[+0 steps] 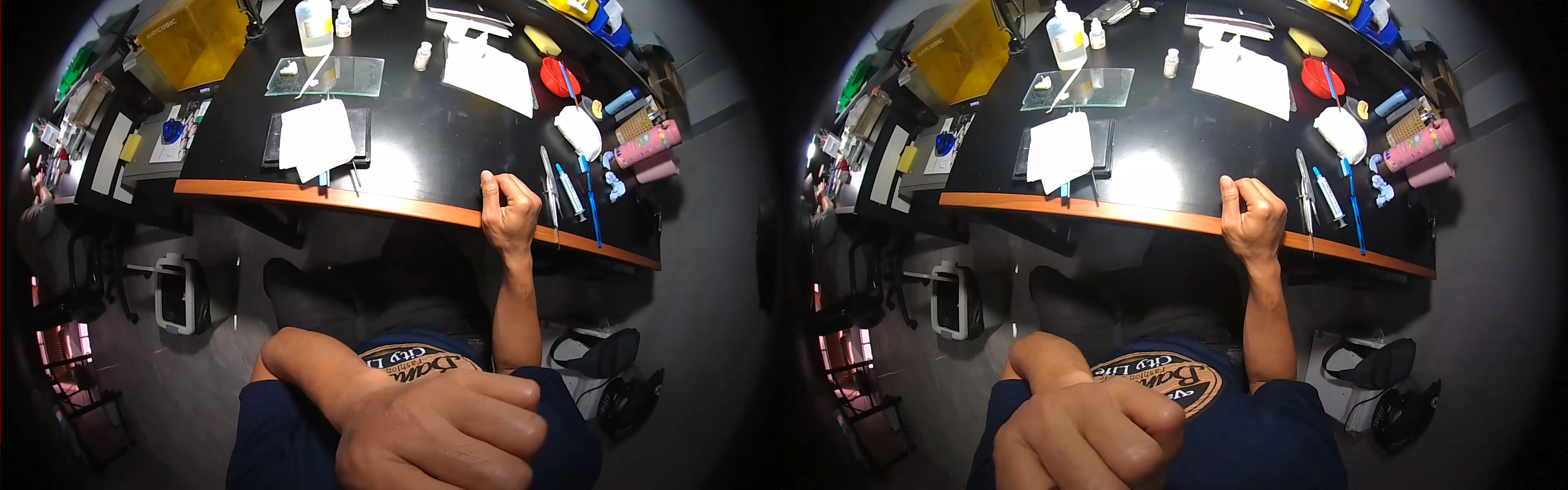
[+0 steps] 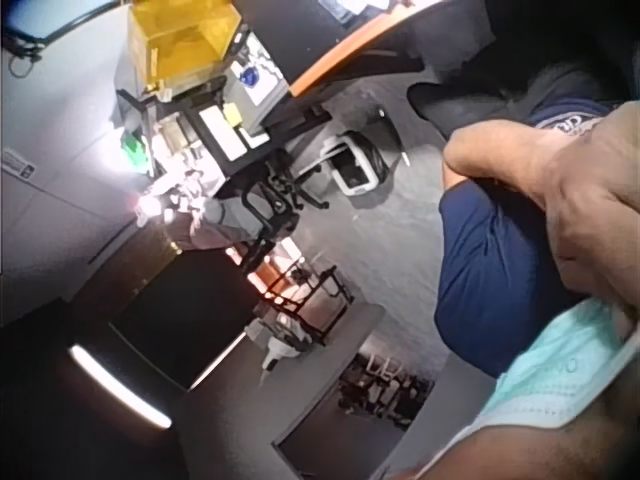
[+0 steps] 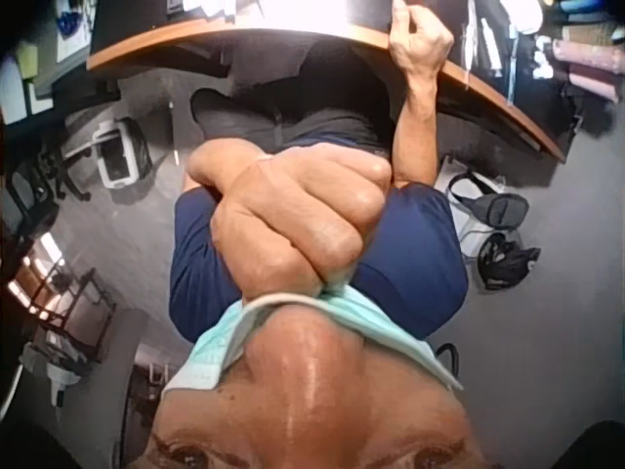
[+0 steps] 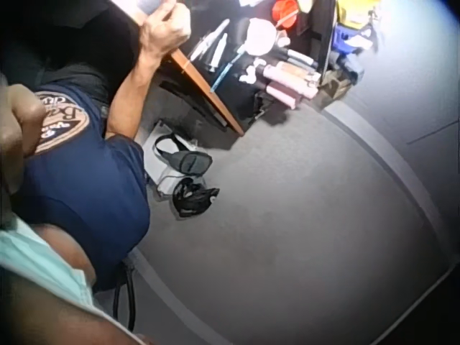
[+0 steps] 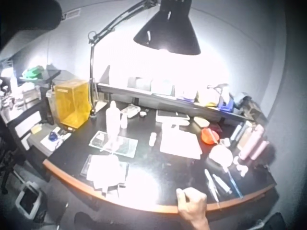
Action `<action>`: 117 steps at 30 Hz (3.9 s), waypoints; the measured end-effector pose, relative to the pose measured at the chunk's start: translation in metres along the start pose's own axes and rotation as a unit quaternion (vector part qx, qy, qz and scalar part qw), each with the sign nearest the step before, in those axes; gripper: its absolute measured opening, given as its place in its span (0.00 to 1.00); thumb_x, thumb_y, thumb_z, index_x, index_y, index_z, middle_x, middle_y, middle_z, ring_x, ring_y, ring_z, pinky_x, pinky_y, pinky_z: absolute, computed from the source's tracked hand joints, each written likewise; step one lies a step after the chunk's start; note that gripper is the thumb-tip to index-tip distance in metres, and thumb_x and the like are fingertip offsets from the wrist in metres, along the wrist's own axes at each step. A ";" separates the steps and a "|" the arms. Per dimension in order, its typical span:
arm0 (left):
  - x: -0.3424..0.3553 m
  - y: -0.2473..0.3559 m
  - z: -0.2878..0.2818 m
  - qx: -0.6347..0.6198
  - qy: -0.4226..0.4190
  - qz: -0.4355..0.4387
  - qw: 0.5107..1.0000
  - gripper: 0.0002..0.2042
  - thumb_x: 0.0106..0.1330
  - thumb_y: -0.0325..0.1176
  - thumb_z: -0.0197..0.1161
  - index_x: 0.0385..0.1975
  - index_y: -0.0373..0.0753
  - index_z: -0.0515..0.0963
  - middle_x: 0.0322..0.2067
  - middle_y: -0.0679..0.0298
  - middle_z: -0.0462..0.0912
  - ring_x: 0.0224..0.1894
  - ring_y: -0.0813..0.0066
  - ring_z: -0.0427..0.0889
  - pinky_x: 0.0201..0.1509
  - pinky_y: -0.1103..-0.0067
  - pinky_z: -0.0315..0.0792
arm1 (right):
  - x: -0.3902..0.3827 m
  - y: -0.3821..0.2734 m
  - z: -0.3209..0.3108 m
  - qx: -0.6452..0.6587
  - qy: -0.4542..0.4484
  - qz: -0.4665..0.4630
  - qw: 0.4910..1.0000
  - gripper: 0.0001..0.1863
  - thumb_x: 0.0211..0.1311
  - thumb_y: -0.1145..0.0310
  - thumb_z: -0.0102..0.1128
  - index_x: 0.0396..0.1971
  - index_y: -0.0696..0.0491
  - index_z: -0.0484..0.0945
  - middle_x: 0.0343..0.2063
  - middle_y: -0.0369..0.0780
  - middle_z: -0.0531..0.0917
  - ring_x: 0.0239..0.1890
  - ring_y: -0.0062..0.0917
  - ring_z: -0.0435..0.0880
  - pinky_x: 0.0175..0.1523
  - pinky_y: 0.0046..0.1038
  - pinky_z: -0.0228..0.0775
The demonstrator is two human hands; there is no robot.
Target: Applying stains to a dental bridge using a brush and placing it into a porcelain furnace.
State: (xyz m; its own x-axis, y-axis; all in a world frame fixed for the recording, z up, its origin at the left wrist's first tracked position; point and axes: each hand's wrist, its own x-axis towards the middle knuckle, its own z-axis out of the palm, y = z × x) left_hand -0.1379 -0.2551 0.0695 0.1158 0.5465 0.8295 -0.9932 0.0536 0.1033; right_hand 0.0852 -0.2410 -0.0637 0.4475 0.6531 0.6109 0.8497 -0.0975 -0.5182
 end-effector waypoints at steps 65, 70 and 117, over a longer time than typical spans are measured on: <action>0.017 -0.052 -0.011 -0.093 0.035 -0.067 0.993 0.18 0.73 0.42 0.63 0.25 0.33 0.82 0.26 0.55 0.85 0.20 0.72 0.77 0.25 0.76 0.84 | -0.003 0.013 0.000 0.028 0.027 -0.047 0.998 0.16 0.61 0.72 0.69 0.17 0.56 0.74 0.14 0.41 0.72 0.14 0.34 0.72 0.21 0.34 0.62; 0.002 -0.063 0.077 -0.068 0.247 -0.070 0.964 0.38 0.78 0.55 0.51 0.58 0.12 0.71 0.42 0.17 0.78 0.42 0.43 0.88 0.31 0.70 0.83 | -0.003 0.017 -0.003 0.022 0.024 -0.057 0.998 0.16 0.60 0.73 0.69 0.17 0.56 0.73 0.14 0.41 0.70 0.15 0.35 0.72 0.22 0.35 0.62; 0.022 0.006 0.005 0.525 -0.159 -0.129 0.826 0.06 0.60 0.33 0.65 0.27 0.39 0.77 0.25 0.61 0.84 0.21 0.72 0.80 0.25 0.79 0.62 | -0.006 0.014 0.000 0.027 0.014 -0.065 0.997 0.12 0.63 0.76 0.67 0.20 0.60 0.78 0.15 0.39 0.74 0.14 0.25 0.70 0.22 0.30 0.57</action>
State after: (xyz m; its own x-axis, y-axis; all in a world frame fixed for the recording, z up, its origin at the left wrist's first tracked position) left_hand -0.1413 -0.2464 0.0914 0.4842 0.3741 0.7909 -0.3973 -0.7114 0.5797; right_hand 0.0942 -0.2463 -0.0743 0.3421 0.6361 0.6916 0.8855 0.0282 -0.4639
